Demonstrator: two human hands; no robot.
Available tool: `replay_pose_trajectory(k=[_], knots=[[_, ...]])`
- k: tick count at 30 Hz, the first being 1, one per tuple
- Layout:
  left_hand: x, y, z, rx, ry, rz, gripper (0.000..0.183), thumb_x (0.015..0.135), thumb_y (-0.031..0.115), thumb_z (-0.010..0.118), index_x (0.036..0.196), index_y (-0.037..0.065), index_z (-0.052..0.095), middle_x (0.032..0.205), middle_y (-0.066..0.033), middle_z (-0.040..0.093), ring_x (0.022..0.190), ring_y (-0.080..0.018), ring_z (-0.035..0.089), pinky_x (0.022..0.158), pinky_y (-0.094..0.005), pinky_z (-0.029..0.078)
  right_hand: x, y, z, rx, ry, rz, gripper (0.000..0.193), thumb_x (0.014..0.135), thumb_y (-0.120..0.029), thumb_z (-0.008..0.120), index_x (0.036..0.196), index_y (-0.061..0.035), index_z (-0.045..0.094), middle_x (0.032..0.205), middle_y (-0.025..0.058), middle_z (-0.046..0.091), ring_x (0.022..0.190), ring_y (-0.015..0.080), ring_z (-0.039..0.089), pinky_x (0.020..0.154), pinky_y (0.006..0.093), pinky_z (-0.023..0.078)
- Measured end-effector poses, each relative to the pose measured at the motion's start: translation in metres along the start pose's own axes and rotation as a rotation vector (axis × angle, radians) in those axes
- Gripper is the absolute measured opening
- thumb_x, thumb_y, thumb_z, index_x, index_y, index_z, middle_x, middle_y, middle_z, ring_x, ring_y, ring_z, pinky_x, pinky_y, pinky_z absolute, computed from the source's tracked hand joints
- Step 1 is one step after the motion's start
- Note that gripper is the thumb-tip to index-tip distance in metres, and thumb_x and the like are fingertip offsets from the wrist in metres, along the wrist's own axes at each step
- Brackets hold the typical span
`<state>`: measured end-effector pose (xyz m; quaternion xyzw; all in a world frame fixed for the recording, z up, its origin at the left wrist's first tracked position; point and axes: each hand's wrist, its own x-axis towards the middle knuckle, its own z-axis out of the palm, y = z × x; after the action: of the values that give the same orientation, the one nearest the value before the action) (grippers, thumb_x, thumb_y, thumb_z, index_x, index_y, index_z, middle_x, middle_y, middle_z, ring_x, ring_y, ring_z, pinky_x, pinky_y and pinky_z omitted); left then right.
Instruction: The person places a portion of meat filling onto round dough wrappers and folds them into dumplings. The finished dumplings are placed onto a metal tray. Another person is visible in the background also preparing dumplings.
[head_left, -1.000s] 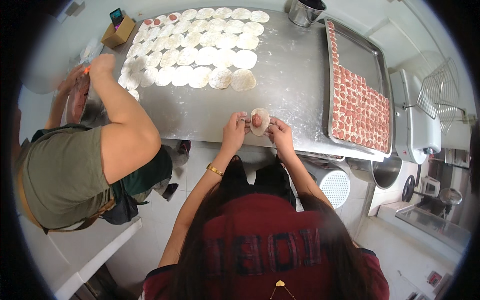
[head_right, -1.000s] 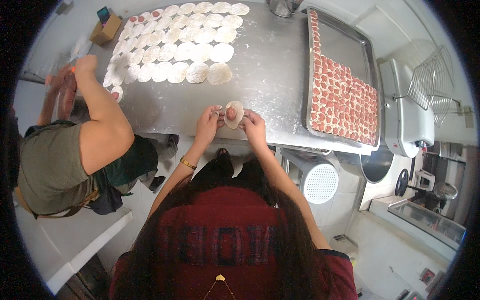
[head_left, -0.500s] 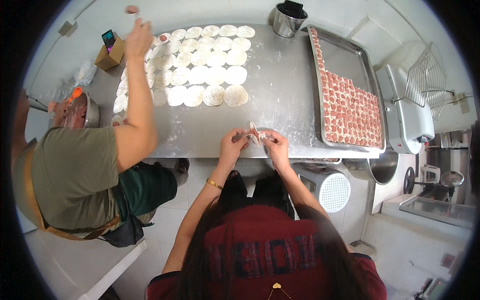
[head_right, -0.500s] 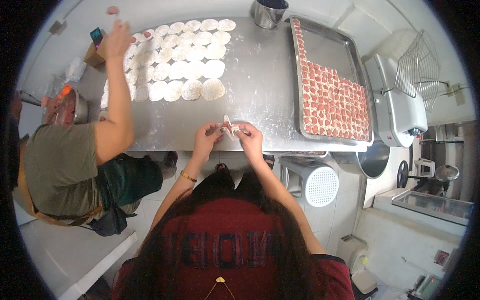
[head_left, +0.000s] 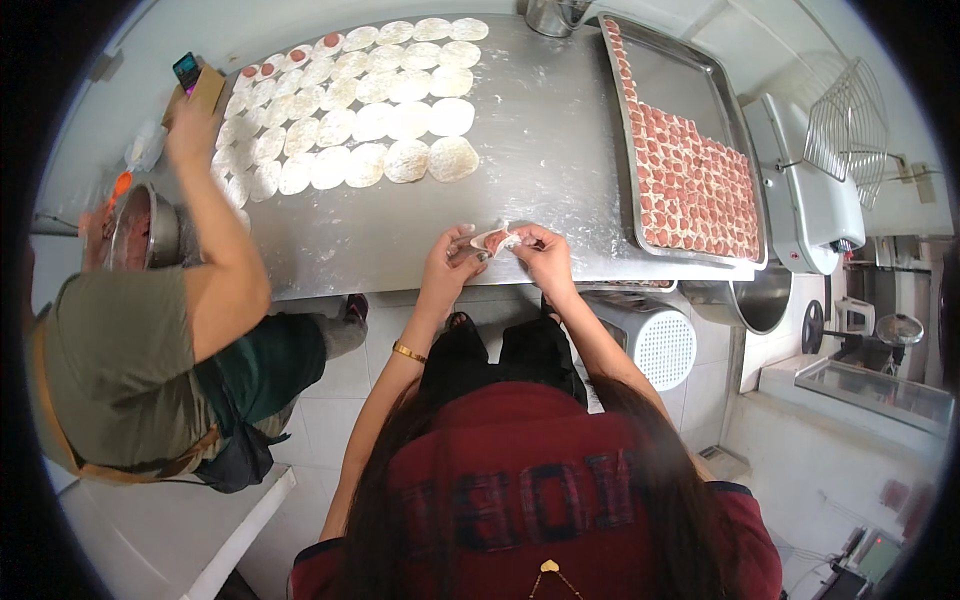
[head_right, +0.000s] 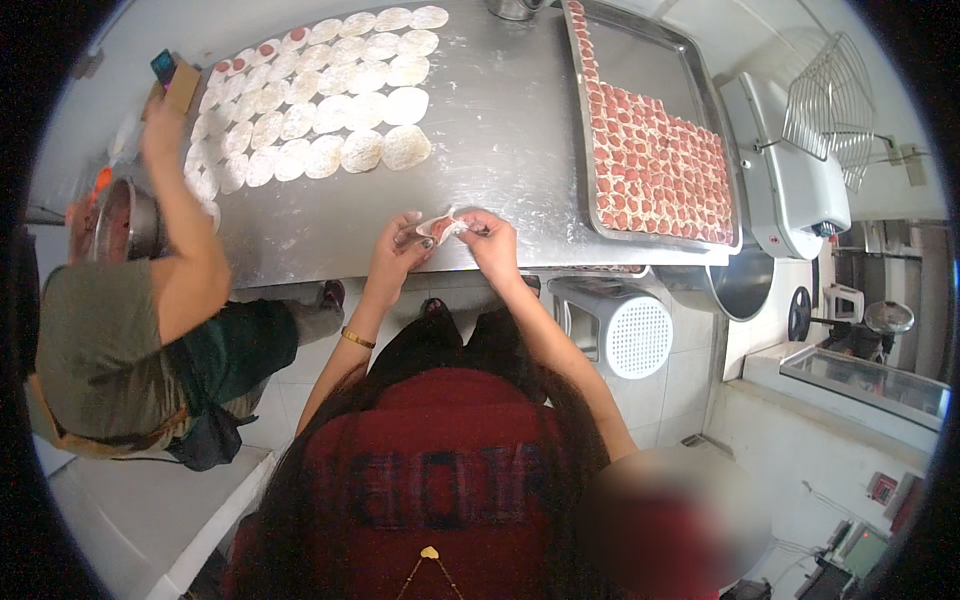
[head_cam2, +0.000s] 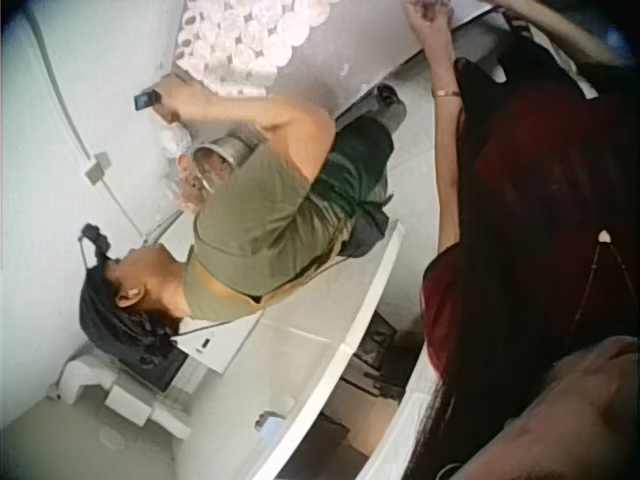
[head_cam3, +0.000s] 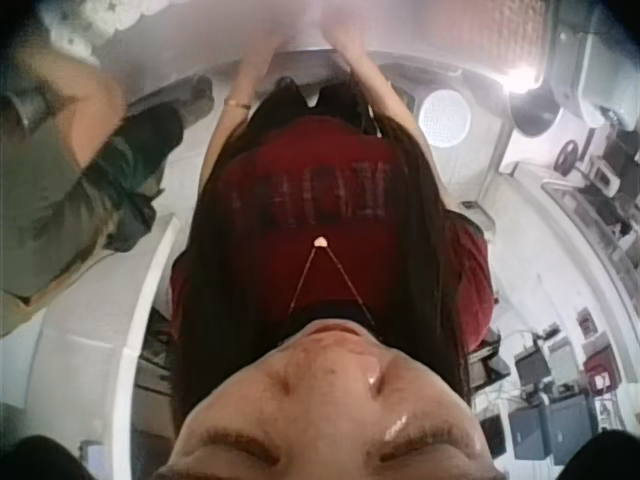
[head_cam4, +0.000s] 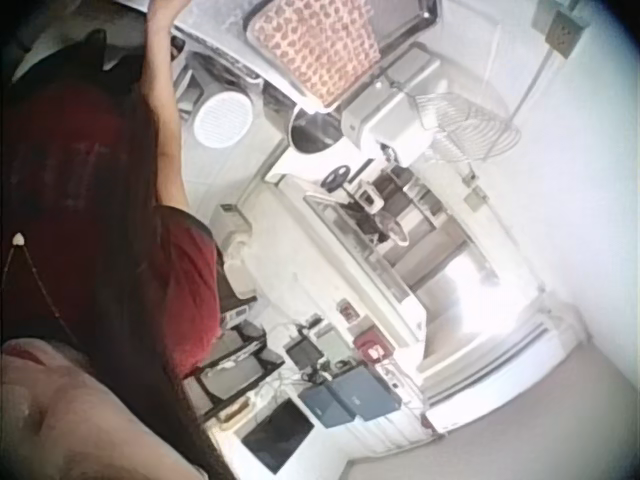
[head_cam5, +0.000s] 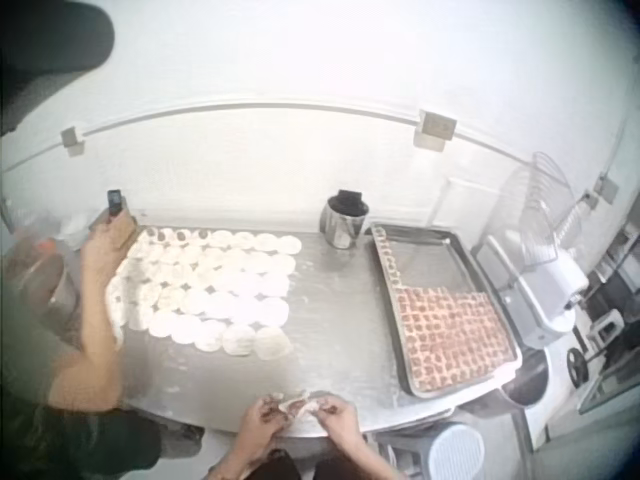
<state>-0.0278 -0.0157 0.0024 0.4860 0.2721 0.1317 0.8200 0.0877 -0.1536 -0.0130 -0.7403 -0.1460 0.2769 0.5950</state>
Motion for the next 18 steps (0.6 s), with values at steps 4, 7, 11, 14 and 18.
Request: replay_pose_trajectory(k=[4,7,11,14,18], knots=[[0.006,-0.005,-0.002,0.376,0.038,-0.011,0.019,0.079,-0.004,0.066,0.097,-0.002,0.06,0.105,-0.0113,0.064,0.087,-0.0155,0.064,0.077,-0.0268,0.055,-0.003,0.004,0.0,0.078,-0.086,-0.008,0.025,0.07,0.001,0.072,0.095,-0.0015,0.069,0.088,0.0059,0.066,0.078,0.0117,0.063,0.072,0.0273,0.051],[0.01,-0.014,-0.002,0.596,0.024,0.228,0.014,0.076,-0.003,0.069,0.088,-0.001,0.062,0.104,-0.0118,0.066,0.086,-0.0155,0.066,0.076,-0.0288,0.055,-0.007,0.001,-0.001,0.028,-0.103,-0.078,0.03,0.067,0.001,0.075,0.096,-0.0013,0.068,0.095,0.0087,0.066,0.079,0.014,0.064,0.074,0.0283,0.052],[0.011,-0.018,-0.003,0.652,-0.034,0.345,0.024,0.077,-0.001,0.069,0.098,0.001,0.057,0.1,-0.0106,0.065,0.088,-0.0126,0.063,0.074,-0.0255,0.053,-0.006,-0.009,-0.002,-0.139,-0.085,-0.253,0.03,0.068,0.001,0.074,0.097,-0.0008,0.068,0.093,0.0102,0.066,0.078,0.0179,0.065,0.072,0.0292,0.052],[0.013,-0.015,0.0,0.601,-0.028,0.239,0.031,0.074,-0.002,0.072,0.1,0.001,0.055,0.096,-0.0095,0.066,0.087,-0.0134,0.065,0.073,-0.0269,0.054,0.004,-0.018,-0.003,-0.307,-0.126,-0.255,0.028,0.068,0.003,0.072,0.096,-0.0009,0.068,0.088,0.0117,0.066,0.075,0.0224,0.065,0.069,0.0308,0.052],[0.008,-0.012,0.007,0.642,0.046,0.223,0.037,0.071,-0.002,0.075,0.102,0.001,0.054,0.092,-0.0099,0.066,0.083,-0.0176,0.067,0.07,-0.0294,0.055,0.012,-0.026,-0.002,-0.381,-0.163,-0.387,0.028,0.065,0.005,0.068,0.093,-0.0009,0.068,0.084,0.0136,0.064,0.073,0.0289,0.063,0.067,0.0338,0.051]])
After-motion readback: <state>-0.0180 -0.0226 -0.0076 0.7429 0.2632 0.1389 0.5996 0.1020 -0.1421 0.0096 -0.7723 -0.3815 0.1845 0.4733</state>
